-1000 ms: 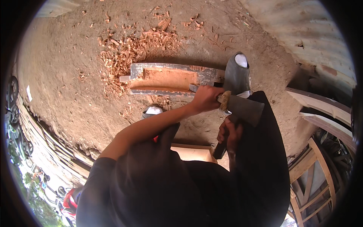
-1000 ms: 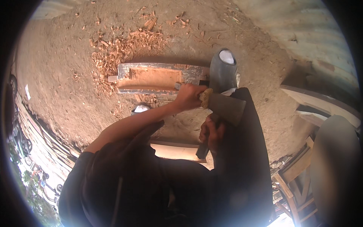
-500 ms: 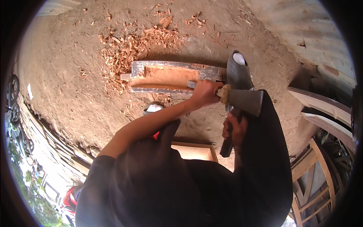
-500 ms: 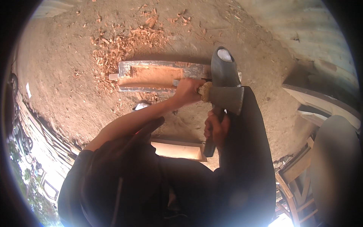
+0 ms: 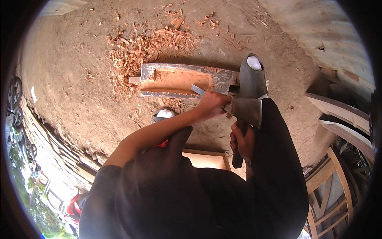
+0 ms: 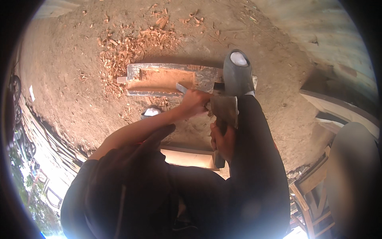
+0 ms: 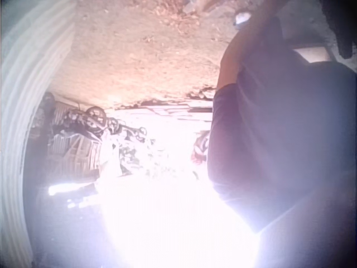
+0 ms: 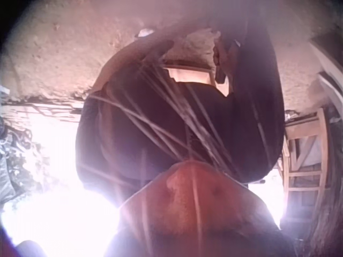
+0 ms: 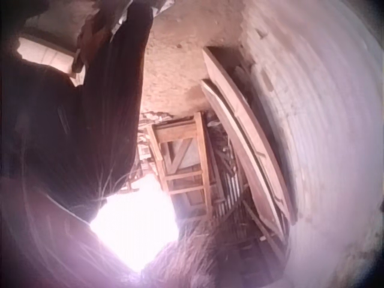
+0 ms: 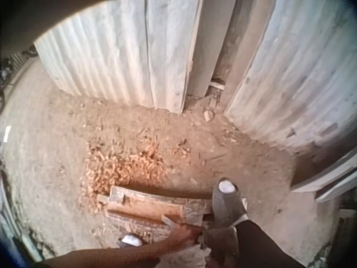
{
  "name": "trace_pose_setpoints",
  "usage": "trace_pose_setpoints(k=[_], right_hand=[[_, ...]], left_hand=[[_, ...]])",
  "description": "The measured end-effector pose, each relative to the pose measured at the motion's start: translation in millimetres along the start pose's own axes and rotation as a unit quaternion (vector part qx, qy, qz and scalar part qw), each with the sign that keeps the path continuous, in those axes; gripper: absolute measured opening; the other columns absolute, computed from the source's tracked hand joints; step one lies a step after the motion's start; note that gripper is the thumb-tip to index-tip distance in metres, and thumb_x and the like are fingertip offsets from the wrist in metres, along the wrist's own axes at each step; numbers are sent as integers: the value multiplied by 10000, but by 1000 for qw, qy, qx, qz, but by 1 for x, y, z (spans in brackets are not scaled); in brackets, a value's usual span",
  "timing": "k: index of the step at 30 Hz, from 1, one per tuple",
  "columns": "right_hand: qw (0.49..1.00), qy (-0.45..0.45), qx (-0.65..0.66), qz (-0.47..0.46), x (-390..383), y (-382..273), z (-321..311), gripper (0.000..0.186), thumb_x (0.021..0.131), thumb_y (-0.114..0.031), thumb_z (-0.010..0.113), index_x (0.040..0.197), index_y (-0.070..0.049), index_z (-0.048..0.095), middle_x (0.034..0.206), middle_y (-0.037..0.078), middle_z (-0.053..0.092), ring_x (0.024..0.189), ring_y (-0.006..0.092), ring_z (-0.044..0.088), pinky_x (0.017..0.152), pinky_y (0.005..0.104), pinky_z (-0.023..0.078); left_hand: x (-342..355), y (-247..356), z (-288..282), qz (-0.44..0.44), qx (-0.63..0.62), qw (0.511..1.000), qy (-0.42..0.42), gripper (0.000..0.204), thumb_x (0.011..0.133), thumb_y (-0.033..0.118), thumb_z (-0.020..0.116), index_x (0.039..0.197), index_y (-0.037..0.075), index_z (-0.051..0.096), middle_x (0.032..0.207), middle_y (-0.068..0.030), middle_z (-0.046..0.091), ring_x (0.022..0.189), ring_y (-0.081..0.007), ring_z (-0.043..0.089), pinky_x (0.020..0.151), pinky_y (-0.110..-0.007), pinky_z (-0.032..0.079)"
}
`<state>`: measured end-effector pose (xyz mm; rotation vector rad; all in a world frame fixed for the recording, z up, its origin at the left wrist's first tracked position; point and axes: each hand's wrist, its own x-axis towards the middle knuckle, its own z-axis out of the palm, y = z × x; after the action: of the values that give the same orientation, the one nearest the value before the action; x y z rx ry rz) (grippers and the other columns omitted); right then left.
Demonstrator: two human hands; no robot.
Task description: The person uses a small axe to repeatedly strike and carve a rectangular wooden block placed on the ground. Wood shavings accumulate around the block as the person continues to shape the wood by hand.
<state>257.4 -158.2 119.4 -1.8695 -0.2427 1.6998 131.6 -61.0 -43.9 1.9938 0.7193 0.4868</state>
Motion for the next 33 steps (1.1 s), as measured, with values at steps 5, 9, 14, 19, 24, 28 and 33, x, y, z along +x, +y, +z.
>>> trace_pose_setpoints(k=[5, 9, 14, 19, 24, 28, 33], right_hand=[[999, 0, 16, -48, -11, -9, 5, 160, 1005, -156, 574, 1049, -46, 467, 695, 33, 499, 466, 103, 469, 431, 268, 379], [998, 0, 34, -50, -11, -14, 6, 161, 1010, -156, 561, 1075, -49, 460, 708, 42, 506, 475, 110, 474, 442, 271, 390], [997, 22, 39, -66, -8, -13, 5, 154, 1009, -141, 565, 1075, -46, 463, 738, 49, 528, 485, 108, 478, 443, 264, 387], [993, 48, 57, -93, -4, -11, 12, 154, 1006, -141, 578, 1067, -51, 469, 762, 61, 545, 498, 101, 485, 434, 261, 389], [992, 64, 73, -79, 11, -4, 12, 147, 1011, -152, 578, 1058, -55, 478, 740, 46, 521, 481, 97, 472, 420, 262, 381], [990, 74, 72, -99, 17, -14, 3, 156, 1017, -181, 576, 1050, -59, 484, 698, 24, 483, 457, 102, 456, 421, 273, 385], [995, 52, 70, -58, 21, -25, 5, 164, 1013, -180, 577, 1051, -57, 475, 676, 31, 466, 452, 124, 457, 426, 295, 393]], left_hand=[[15, 15, -8, 80, -22, 997, -4, 289, 607, 175, 770, 842, 86, 627, 723, -115, 664, 681, -339, 681, 594, -438, 520], [16, 23, 1, 30, -27, 999, 18, 276, 627, 157, 767, 853, 79, 629, 738, -119, 666, 701, -345, 681, 597, -446, 522], [25, 22, -3, -30, -42, 997, 63, 246, 669, 155, 769, 885, 91, 669, 750, -131, 677, 704, -358, 677, 601, -449, 524], [44, 15, -5, -99, -86, 982, 135, 190, 692, 144, 747, 863, 104, 674, 723, -147, 671, 700, -385, 666, 604, -477, 514], [47, 17, -8, -119, -100, 979, 132, 184, 692, 145, 735, 863, 104, 680, 715, -166, 662, 702, -397, 658, 604, -484, 508], [47, 17, -8, -142, -85, 979, 117, 189, 679, 136, 720, 860, 102, 676, 720, -171, 659, 705, -402, 653, 604, -483, 507], [47, 13, -4, -132, -88, 978, 133, 197, 671, 128, 712, 864, 105, 678, 720, -169, 658, 712, -399, 656, 609, -483, 506]])
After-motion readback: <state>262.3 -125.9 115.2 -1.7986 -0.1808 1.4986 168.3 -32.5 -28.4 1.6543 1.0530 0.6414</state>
